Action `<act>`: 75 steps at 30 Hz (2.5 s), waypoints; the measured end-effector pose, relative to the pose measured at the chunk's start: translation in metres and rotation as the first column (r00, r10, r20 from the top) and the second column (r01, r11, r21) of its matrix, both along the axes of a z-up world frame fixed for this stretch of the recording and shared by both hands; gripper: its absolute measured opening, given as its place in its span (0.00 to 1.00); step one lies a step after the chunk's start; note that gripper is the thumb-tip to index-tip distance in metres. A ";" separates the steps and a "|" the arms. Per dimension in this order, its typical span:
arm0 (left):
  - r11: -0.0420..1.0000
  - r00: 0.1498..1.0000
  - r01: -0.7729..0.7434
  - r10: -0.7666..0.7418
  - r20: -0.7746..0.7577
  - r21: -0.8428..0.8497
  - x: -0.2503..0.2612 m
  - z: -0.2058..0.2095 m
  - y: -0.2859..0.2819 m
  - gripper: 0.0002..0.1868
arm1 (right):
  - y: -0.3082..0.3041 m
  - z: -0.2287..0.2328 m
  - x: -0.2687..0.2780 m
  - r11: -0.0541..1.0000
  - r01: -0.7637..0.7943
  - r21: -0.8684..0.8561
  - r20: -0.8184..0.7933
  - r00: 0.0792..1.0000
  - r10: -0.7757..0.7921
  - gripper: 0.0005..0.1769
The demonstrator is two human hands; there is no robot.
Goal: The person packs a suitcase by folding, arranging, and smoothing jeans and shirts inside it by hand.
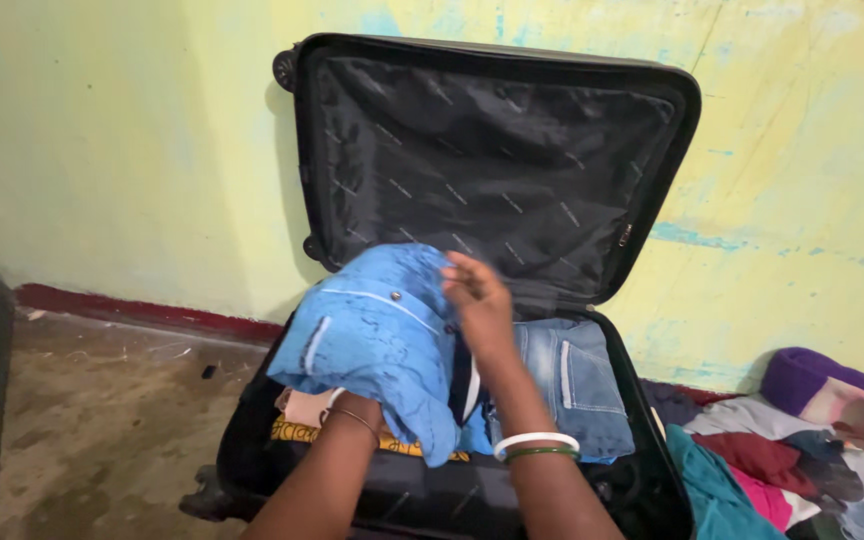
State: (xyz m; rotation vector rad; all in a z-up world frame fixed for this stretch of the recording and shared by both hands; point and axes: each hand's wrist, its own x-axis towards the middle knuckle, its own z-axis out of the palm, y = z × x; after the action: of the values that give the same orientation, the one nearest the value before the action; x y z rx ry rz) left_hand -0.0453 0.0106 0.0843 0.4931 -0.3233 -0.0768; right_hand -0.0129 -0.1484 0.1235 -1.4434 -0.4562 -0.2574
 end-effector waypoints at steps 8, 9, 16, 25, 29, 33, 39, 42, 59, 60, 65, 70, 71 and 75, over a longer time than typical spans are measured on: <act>0.999 0.999 -0.013 0.015 0.031 -0.051 -0.003 0.011 0.009 0.35 | -0.033 -0.014 -0.007 0.953 0.238 0.188 -0.718 0.695 -0.032 0.36; 0.999 1.000 -0.007 0.007 0.020 -0.045 -0.004 0.008 0.006 0.36 | -0.031 -0.014 -0.015 0.953 0.238 0.187 -0.721 0.692 -0.031 0.36; 0.999 0.998 0.036 -0.037 -0.050 -0.026 0.003 -0.008 -0.003 0.37 | -0.023 -0.032 -0.016 0.739 -0.148 0.657 -0.517 0.625 0.585 0.27; 0.999 0.986 -0.040 0.039 -0.161 -0.004 0.024 -0.034 0.077 0.39 | -0.051 -0.053 0.025 0.896 -0.105 0.431 -0.602 0.706 0.373 0.20; 0.998 0.982 -0.061 0.056 -0.182 -0.021 0.036 -0.047 0.110 0.40 | -0.047 -0.056 0.024 0.965 0.055 0.255 -0.699 0.701 0.145 0.30; 0.998 0.993 -0.026 0.032 -0.110 0.057 0.044 -0.052 0.118 0.38 | -0.034 -0.049 0.016 0.988 -0.091 0.126 -0.632 0.760 0.150 0.33; 0.934 0.973 -0.201 0.226 -0.052 0.294 0.069 -0.066 0.150 0.30 | -0.025 -0.054 0.028 0.949 -0.123 0.291 -0.564 0.779 0.274 0.29; 0.596 0.908 -0.198 0.411 -0.083 0.778 0.098 -0.099 0.159 0.33 | -0.018 -0.083 0.041 0.995 0.062 -0.079 -0.643 0.759 -0.098 0.28; -0.705 0.529 -0.425 0.316 0.788 0.568 0.045 -0.070 0.092 0.18 | 0.007 -0.080 -0.005 0.500 0.497 -0.709 0.145 0.797 -0.587 0.49; -0.707 0.531 -0.421 0.315 0.786 0.568 0.044 -0.070 0.086 0.18 | 0.013 -0.073 -0.010 0.503 0.493 -0.710 0.139 0.799 -0.585 0.49; -0.649 0.586 -0.608 0.023 0.810 0.458 0.053 -0.058 0.044 0.19 | 0.020 -0.066 0.002 0.378 0.712 -0.592 0.640 0.700 -0.317 0.36; -0.760 0.782 -0.336 0.104 0.615 0.556 0.060 -0.054 0.036 0.33 | 0.021 -0.086 0.029 0.315 0.559 -0.767 0.534 0.828 -0.170 0.37; -0.789 0.861 -0.160 0.183 0.475 0.593 0.060 -0.055 0.038 0.38 | 0.019 -0.089 0.034 0.281 0.495 -0.822 0.473 0.869 -0.147 0.40; -0.747 0.938 0.065 0.271 0.214 0.661 0.059 -0.057 0.055 0.44 | 0.013 -0.101 0.041 0.152 0.173 -0.973 0.136 0.964 -0.228 0.47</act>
State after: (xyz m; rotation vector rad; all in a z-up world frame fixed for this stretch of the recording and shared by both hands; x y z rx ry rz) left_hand 0.0140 0.0656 0.0273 2.8738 0.3017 -0.1124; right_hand 0.0277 -0.1350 0.0229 -2.8769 -0.3766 -0.1103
